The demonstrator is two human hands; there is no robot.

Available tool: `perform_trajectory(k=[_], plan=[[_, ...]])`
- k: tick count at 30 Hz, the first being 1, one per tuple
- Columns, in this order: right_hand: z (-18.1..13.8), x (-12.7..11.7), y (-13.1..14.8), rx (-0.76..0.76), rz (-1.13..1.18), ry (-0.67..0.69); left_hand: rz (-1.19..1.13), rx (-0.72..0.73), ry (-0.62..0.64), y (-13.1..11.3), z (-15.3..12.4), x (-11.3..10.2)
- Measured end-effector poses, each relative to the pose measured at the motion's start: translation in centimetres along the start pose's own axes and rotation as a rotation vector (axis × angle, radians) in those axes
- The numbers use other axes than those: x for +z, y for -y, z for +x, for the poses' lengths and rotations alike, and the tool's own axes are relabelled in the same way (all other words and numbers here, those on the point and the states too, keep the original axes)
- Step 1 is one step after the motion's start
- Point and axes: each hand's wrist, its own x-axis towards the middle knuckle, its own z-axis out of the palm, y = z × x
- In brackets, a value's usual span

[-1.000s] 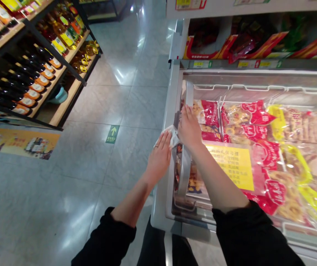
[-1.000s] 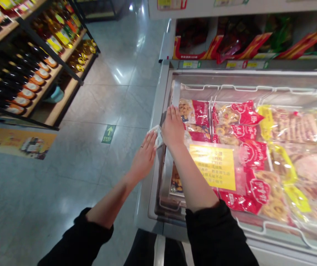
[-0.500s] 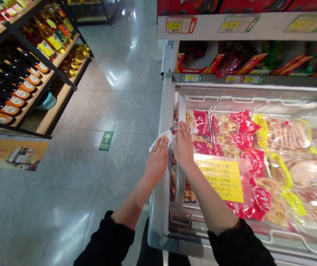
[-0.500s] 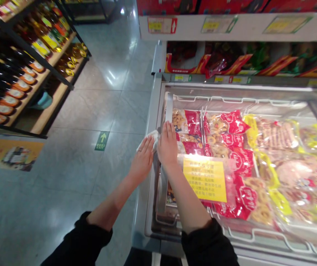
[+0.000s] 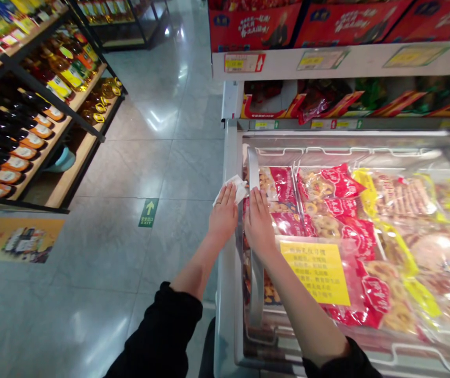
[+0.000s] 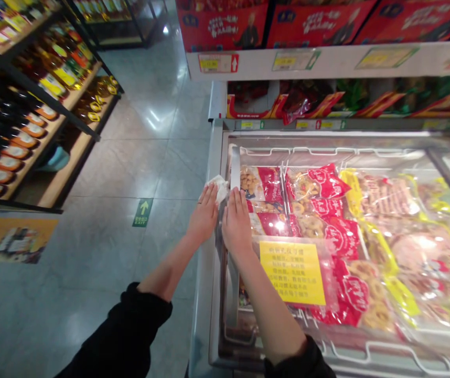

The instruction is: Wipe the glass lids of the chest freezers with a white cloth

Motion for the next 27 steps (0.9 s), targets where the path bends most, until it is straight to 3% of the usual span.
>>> perform_trajectory(k=[4, 6, 13, 15, 21, 23, 27], plan=[[2.7, -0.5, -0.3, 0.03, 0.032, 0.048, 0.004, 0.011, -0.018, -0.7, -3.4, 0.1], [5.0, -0.6, -0.3, 0.032, 0.034, 0.073, -0.001, 0.019, -0.02, -0.5, -3.1, 0.2], [11.2, 0.5, -1.1, -0.01, 0.029, 0.08, -0.036, -0.017, -0.036, 1.1, 5.4, 0.2], [11.5, 0.7, -1.3, 0.003, 0.035, 0.061, -0.043, -0.03, -0.036, 1.0, 5.7, 0.3], [10.8, 0.9, -1.4, 0.022, 0.083, -0.004, -0.065, -0.054, -0.033, 0.3, 2.8, 0.3], [10.7, 0.9, -1.3, 0.028, 0.103, -0.015, -0.061, -0.05, -0.018, 0.6, 4.1, 0.1], [10.7, 1.0, -1.5, 0.04, 0.133, -0.026, -0.029, -0.063, 0.006, 1.5, 10.2, -0.1]])
